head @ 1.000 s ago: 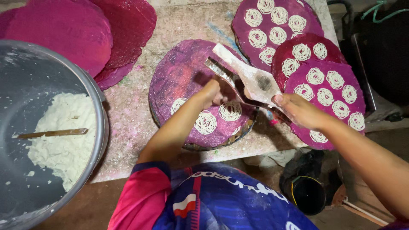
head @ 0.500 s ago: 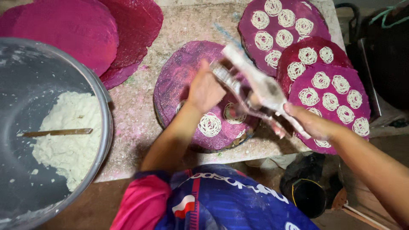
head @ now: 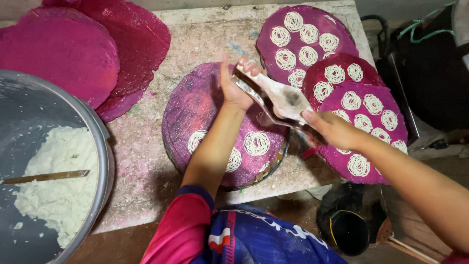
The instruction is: The person fills a handheld extruder press with dough from a large basin and squeezes it over round pink trays to form noodle nests, stacking finished trays aside. They then knead pink coloring into a fresh batch of dough in the basin by hand.
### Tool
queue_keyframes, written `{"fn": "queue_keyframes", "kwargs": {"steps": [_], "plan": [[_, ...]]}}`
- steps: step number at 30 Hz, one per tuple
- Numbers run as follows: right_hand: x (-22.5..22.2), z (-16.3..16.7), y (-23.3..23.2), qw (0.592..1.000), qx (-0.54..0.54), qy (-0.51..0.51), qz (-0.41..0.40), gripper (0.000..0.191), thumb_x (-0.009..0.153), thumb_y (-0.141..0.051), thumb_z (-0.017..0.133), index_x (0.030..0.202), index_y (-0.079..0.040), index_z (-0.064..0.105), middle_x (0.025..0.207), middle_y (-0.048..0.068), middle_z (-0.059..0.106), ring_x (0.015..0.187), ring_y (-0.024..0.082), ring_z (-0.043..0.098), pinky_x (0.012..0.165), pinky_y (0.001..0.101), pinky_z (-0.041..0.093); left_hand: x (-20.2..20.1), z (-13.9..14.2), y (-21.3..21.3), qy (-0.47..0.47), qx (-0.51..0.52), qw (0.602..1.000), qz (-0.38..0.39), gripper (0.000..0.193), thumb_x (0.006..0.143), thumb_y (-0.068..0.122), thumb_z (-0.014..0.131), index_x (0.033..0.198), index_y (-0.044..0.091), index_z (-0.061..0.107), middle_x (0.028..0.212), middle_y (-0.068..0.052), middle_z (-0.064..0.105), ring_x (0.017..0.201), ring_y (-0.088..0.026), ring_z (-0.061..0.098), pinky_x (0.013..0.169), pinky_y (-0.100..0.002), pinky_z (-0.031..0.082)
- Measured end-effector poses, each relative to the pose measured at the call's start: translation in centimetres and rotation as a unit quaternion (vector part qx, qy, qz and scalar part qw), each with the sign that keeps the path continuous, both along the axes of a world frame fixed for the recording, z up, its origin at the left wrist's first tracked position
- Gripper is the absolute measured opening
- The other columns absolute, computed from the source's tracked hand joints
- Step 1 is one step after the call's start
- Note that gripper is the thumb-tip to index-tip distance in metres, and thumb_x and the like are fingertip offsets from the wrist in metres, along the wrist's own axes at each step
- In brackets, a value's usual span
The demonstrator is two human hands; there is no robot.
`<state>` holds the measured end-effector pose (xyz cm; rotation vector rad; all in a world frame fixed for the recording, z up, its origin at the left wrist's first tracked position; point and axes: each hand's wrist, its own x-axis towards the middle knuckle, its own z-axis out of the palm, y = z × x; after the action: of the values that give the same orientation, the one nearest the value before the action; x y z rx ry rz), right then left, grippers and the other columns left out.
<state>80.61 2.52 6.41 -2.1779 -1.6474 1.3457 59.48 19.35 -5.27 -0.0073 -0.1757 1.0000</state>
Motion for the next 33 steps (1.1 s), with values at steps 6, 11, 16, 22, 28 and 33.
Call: {"fn": "queue_keyframes", "kwargs": {"steps": [6, 11, 16, 22, 28, 33], "plan": [[0.4, 0.8, 0.8, 0.996, 0.055, -0.062, 0.017, 0.077, 0.098, -0.068, 0.034, 0.076, -0.002, 0.066, 0.064, 0.010, 0.065, 0.060, 0.022, 0.063, 0.062, 0.0383, 0.053, 1.4, 0.6, 1.4, -0.026, 0.062, 0.997, 0.032, 0.048, 0.099, 0.061, 0.045, 0.082, 0.017, 0.048, 0.072, 0.002, 0.047, 0.074, -0.017, 0.049, 0.080, -0.036, 0.044], [-0.6, 0.2, 0.8, 0.998, 0.069, -0.001, 0.009, 0.074, 0.099, -0.066, 0.036, 0.078, -0.002, 0.067, 0.064, 0.010, 0.064, 0.059, 0.021, 0.060, 0.060, 0.0377, 0.051, 0.0, 0.3, 1.6, 0.011, 0.039, 0.999, 0.026, 0.050, 0.097, 0.064, 0.043, 0.078, 0.018, 0.047, 0.069, 0.002, 0.047, 0.070, -0.017, 0.048, 0.074, -0.036, 0.043], [1.0, 0.3, 1.0, 0.996, 0.049, -0.073, 0.003, 0.066, 0.098, -0.063, 0.037, 0.082, -0.005, 0.065, 0.061, 0.011, 0.064, 0.056, 0.022, 0.064, 0.059, 0.0389, 0.051, 2.0, 1.2, 0.7, -0.008, 0.029, 0.998, 0.047, 0.044, 0.097, 0.057, 0.043, 0.079, 0.017, 0.048, 0.068, 0.001, 0.047, 0.070, -0.017, 0.048, 0.078, -0.040, 0.045], [2.5, -1.2, 2.1, 0.993, 0.117, 0.010, 0.021, 0.068, 0.104, -0.059, 0.037, 0.076, -0.003, 0.064, 0.062, 0.008, 0.059, 0.058, 0.017, 0.055, 0.057, 0.0345, 0.045, 0.6, 3.0, 2.1, 0.139, -0.018, 0.989, -0.040, 0.062, 0.096, 0.060, 0.026, 0.090, 0.006, 0.056, 0.087, -0.011, 0.061, 0.085, -0.025, 0.059, 0.087, -0.040, 0.048], [3.4, -3.5, 2.0, 0.991, 0.116, 0.070, 0.006, 0.065, 0.105, -0.058, 0.036, 0.080, -0.004, 0.063, 0.065, 0.004, 0.060, 0.058, 0.015, 0.055, 0.055, 0.0326, 0.044, 0.8, -3.3, 1.0, 0.591, 0.137, 0.767, -0.211, 0.074, 0.101, 0.065, 0.013, 0.124, 0.012, 0.059, 0.092, -0.010, 0.073, 0.056, -0.013, 0.046, 0.042, -0.029, 0.023], [3.9, -4.3, 2.1, 0.985, 0.161, 0.047, -0.038, 0.059, 0.104, -0.057, 0.041, 0.088, -0.004, 0.062, 0.068, 0.004, 0.059, 0.061, 0.015, 0.054, 0.056, 0.0317, 0.044, -0.9, -7.0, -0.3, 0.677, 0.334, 0.655, -0.038, 0.088, 0.115, 0.066, 0.014, 0.138, 0.000, 0.067, 0.090, -0.011, 0.057, 0.069, -0.012, 0.045, 0.057, -0.028, 0.032]]}}
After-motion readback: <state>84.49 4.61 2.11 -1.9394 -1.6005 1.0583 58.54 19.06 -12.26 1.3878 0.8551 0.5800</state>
